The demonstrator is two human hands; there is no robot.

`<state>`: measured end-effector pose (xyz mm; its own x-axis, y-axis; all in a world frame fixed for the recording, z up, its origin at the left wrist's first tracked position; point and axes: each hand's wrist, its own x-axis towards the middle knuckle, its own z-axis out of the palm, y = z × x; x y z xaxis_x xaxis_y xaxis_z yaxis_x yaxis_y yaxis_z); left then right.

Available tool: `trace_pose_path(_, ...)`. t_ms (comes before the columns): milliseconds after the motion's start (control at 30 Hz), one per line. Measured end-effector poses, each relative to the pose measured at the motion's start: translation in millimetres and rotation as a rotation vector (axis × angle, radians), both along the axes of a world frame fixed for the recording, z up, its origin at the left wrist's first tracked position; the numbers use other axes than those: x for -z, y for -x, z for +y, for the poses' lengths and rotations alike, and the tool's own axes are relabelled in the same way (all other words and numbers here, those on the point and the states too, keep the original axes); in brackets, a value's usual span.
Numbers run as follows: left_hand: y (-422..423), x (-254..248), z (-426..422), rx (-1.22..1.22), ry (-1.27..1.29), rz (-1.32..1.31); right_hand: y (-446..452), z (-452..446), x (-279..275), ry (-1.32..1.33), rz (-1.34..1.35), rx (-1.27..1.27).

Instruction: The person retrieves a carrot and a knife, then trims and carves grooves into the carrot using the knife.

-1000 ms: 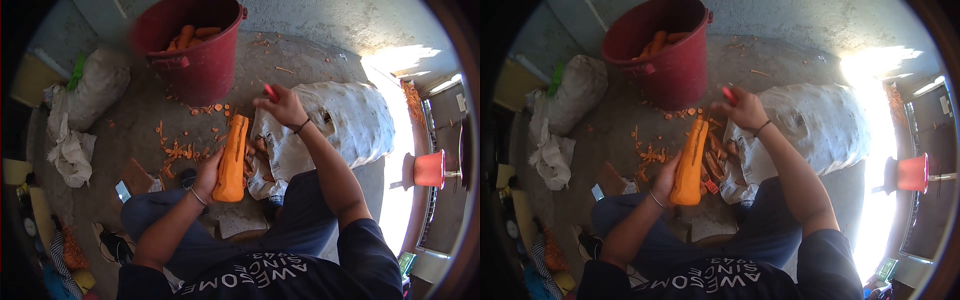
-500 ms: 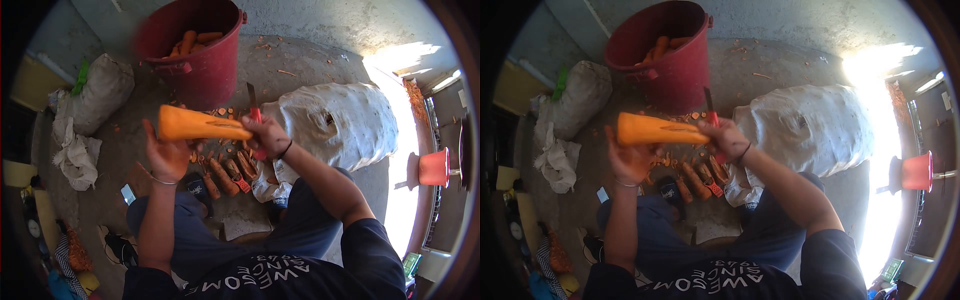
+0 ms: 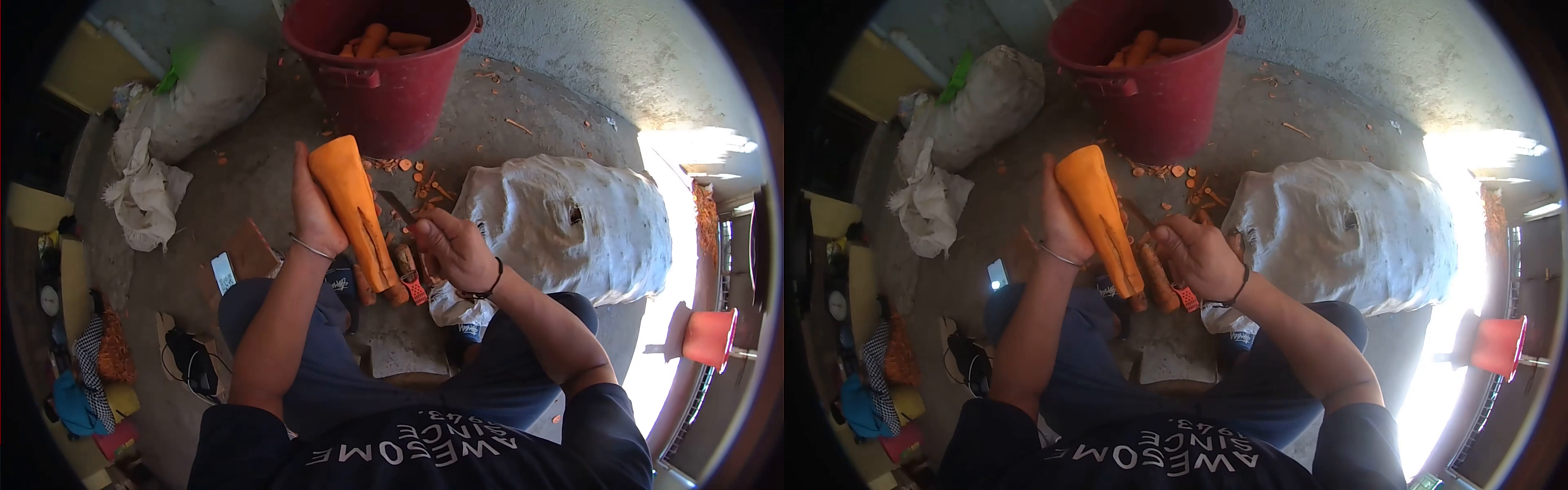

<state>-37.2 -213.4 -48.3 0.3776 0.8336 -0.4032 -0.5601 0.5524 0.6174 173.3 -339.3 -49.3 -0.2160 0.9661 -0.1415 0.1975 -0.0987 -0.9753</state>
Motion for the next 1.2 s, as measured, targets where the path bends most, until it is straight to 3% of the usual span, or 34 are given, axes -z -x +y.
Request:
trace_pose_path(100, -3, 3, -2, 0.054, 0.011, 0.001, 0, 0, -8, -0.026, -0.029, 0.095)
trace_pose_path(167, -9, 4, -3, 0.042, 0.083, 0.081, -2, -2, -1, -0.419, -0.262, -0.004)
trace_pose_path(267, -13, 11, -4, 0.066, 0.066, 0.069, 1, -2, 0, -0.577, -0.367, 0.034)
trace_pose_path(1200, -18, 11, -9, 0.025, 0.015, 0.138, 3, -11, -10, -0.499, -0.515, 0.03)
